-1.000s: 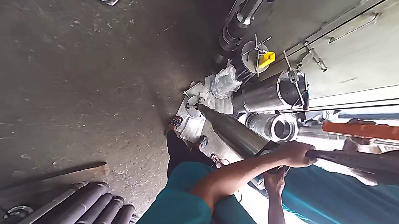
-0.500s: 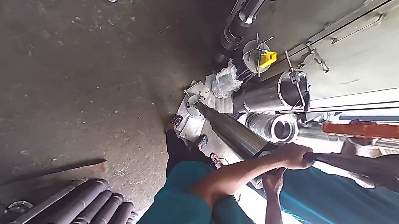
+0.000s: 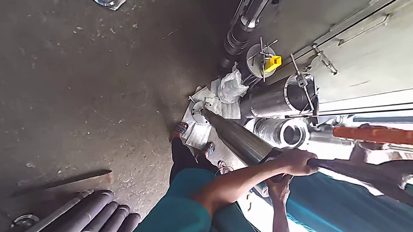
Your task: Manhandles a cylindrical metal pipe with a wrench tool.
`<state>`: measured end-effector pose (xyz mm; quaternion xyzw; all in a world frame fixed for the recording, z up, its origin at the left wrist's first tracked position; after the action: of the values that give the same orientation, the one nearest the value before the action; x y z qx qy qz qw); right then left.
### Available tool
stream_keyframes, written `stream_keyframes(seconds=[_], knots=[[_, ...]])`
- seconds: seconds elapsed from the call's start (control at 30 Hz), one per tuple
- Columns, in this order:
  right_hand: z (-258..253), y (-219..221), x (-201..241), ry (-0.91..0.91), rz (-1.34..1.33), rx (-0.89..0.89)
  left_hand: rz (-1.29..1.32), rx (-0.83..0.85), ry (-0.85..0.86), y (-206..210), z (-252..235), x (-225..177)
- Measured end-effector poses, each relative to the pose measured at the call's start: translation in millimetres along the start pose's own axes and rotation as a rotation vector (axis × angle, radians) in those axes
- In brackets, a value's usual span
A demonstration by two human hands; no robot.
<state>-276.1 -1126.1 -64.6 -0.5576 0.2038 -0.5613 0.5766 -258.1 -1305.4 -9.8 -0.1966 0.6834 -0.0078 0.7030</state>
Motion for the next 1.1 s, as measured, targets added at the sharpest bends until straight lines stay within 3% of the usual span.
stream_keyframes(seconds=[0.27,0.43,0.5,0.63,0.83,1.1], knots=[[-5,5,23,-0.01,0.028,-0.007,-0.015,-0.027,0.018,-18,-1,8],[8,-12,80,0.076,0.051,0.099,0.004,-0.071,0.042,-24,-4,15],[1,-2,59,-0.011,0.034,0.022,-0.007,-0.06,0.033,-23,-7,16],[-15,5,40,0.035,-0.02,0.052,0.012,-0.076,0.046,-24,-9,17],[-10,-4,66,0.041,0.0,0.086,0.013,-0.086,0.037,-28,-11,15],[-23,12,35,-0.043,0.066,0.015,-0.029,-0.066,0.0,-27,-14,20]])
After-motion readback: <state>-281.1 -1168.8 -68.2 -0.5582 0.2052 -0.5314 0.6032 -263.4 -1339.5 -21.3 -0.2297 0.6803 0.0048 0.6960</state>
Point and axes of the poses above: each hand's wrist, its own z-axis away from the middle knuckle, its own y-axis out of the palm, x = y × z, the point moved 2 cm from there along -z, towards the middle knuckle, and after that the axes turned 12 degrees about -z, right-handed, at the moved point
